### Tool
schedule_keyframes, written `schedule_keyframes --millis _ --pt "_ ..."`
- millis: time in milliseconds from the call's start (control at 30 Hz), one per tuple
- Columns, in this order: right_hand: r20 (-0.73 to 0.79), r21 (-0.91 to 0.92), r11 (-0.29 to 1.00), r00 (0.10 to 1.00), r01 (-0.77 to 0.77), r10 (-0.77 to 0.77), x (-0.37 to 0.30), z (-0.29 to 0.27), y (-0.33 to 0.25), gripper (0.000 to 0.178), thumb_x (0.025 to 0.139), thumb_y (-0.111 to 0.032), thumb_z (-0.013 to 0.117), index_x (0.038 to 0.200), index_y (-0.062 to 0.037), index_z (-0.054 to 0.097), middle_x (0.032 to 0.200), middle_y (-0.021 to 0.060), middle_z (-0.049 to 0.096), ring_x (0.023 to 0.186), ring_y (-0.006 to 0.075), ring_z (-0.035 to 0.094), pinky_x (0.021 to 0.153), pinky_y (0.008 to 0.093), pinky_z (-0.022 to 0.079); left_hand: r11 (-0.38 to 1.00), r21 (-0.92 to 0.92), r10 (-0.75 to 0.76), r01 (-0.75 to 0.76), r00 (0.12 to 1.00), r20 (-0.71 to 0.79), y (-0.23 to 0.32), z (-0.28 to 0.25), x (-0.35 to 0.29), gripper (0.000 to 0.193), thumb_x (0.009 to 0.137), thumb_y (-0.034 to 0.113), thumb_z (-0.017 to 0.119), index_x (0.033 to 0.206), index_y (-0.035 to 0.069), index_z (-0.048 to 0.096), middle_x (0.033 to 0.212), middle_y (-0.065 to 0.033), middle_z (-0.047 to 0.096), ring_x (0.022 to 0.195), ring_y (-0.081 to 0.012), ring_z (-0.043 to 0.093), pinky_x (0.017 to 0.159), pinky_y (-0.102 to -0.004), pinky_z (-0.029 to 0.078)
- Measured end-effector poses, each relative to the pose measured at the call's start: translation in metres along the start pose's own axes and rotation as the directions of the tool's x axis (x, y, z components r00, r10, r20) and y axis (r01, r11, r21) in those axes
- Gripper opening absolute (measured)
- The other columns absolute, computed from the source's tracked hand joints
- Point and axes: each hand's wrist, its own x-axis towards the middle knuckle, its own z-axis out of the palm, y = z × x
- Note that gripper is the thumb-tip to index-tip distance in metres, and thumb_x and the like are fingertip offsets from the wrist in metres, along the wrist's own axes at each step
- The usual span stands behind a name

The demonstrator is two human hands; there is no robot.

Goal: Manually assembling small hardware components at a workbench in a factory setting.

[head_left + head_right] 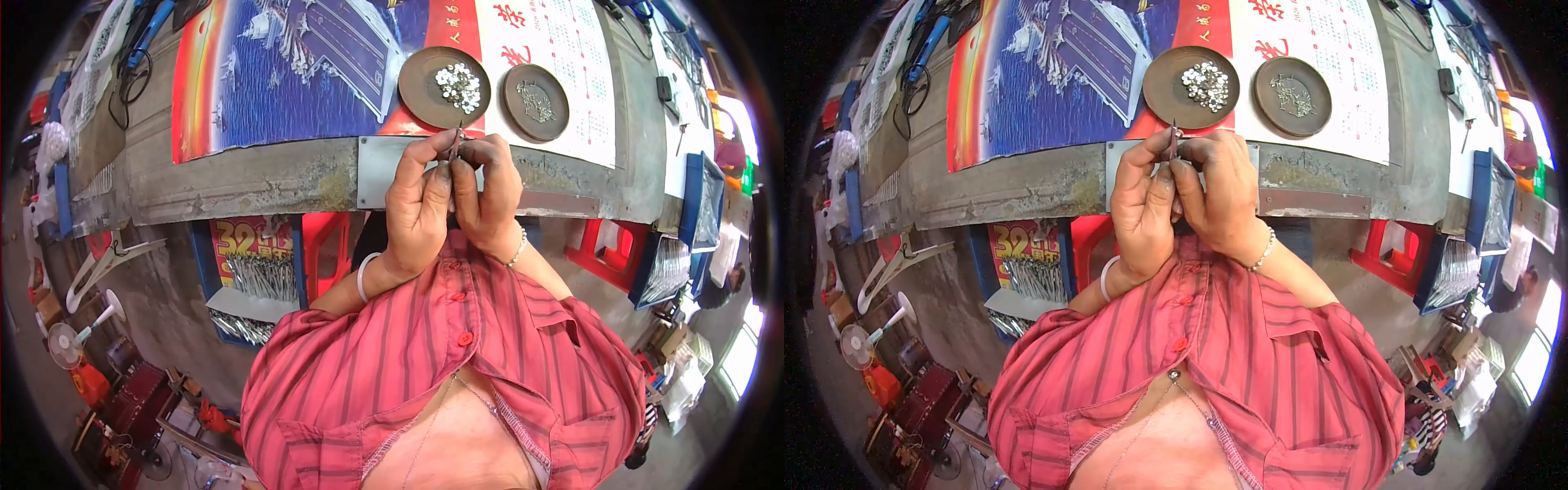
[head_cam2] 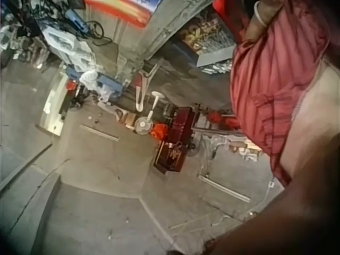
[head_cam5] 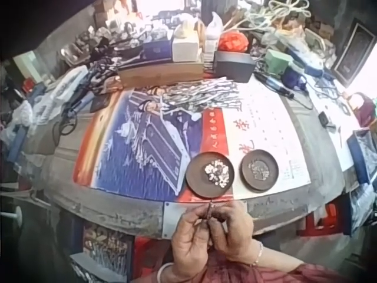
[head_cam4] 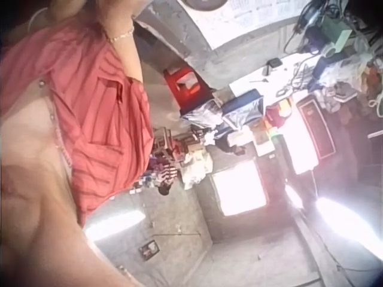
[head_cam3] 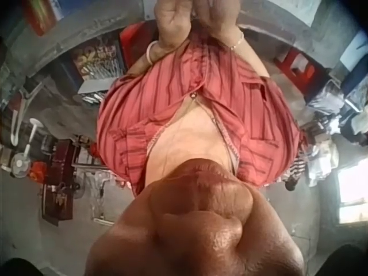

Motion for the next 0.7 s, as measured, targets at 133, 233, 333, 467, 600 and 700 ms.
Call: schedule_keyframes --millis 133,233,333,467,600,700 --pt "-0.021 -0.125 0.992 1.000 -0.017 0.015 -0.004 0.009 -0.004 0.014 0.083 -0.007 0.059 0.092 -0.0020 0.050 0.082 0.0131 0.053 0.071 0.0344 0.048 0.068 0.0431 0.039 0.972 0.194 0.133 -0.135 0.991 0.022 -0.012 -0.004 0.001 0.033 0.097 0.009 0.046 0.129 0.001 0.043 0.109 -0.0022 0.056 0.066 0.0006 0.040 0.053 -0.0146 0.032" --pt "0.049 0.081 0.968 0.971 -0.239 0.236 -0.003 0.006 -0.009 0.010 0.090 -0.011 0.054 0.091 -0.0021 0.049 0.075 0.0099 0.054 0.063 0.0221 0.052 0.059 0.0329 0.041 0.973 0.190 0.125 -0.127 0.992 0.024 -0.017 -0.006 -0.002 0.033 0.097 0.008 0.045 0.129 0.000 0.043 0.111 -0.0032 0.056 0.061 0.0002 0.040 0.051 -0.0151 0.031" --pt "0.243 0.513 0.645 0.816 -0.567 0.524 0.002 -0.008 -0.008 0.019 0.097 -0.015 0.047 0.088 0.0005 0.053 0.068 0.0031 0.053 0.059 0.0066 0.048 0.052 0.0243 0.041 0.982 -0.167 -0.080 0.091 0.994 0.068 -0.010 -0.002 -0.011 0.037 0.097 0.007 0.046 0.133 0.000 0.039 0.103 -0.0038 0.058 0.053 0.0002 0.038 0.046 -0.0173 0.030" --pt "0.083 0.297 0.933 0.979 -0.203 0.186 0.010 -0.017 -0.004 0.010 0.083 -0.004 0.062 0.088 0.0031 0.058 0.075 0.0102 0.061 0.064 0.0148 0.058 0.058 0.0265 0.047 0.975 -0.190 -0.095 0.114 0.990 0.106 0.004 0.000 -0.009 0.034 0.097 0.004 0.044 0.132 0.001 0.043 0.099 0.0016 0.056 0.068 -0.0004 0.045 0.057 -0.0148 0.036" --pt "-0.045 0.179 0.984 0.999 0.003 0.005 0.008 -0.007 -0.005 0.013 0.079 -0.004 0.065 0.087 0.0024 0.057 0.074 0.0114 0.059 0.062 0.0228 0.056 0.058 0.0313 0.045 0.998 -0.052 -0.033 0.040 0.991 0.133 -0.005 -0.008 -0.011 0.038 0.098 0.007 0.045 0.134 0.000 0.037 0.110 -0.0064 0.058 0.081 -0.0036 0.053 0.064 -0.0152 0.041" --pt "-0.021 -0.021 0.997 0.997 0.077 -0.077 0.002 -0.002 -0.009 0.011 0.084 -0.004 0.058 0.091 0.0000 0.050 0.075 0.0126 0.053 0.063 0.0296 0.049 0.058 0.0379 0.041 0.990 0.058 0.124 -0.127 0.991 0.052 -0.007 -0.006 -0.008 0.031 0.098 0.005 0.044 0.128 0.001 0.045 0.082 0.0020 0.056 0.066 -0.0011 0.044 0.057 -0.0154 0.036"
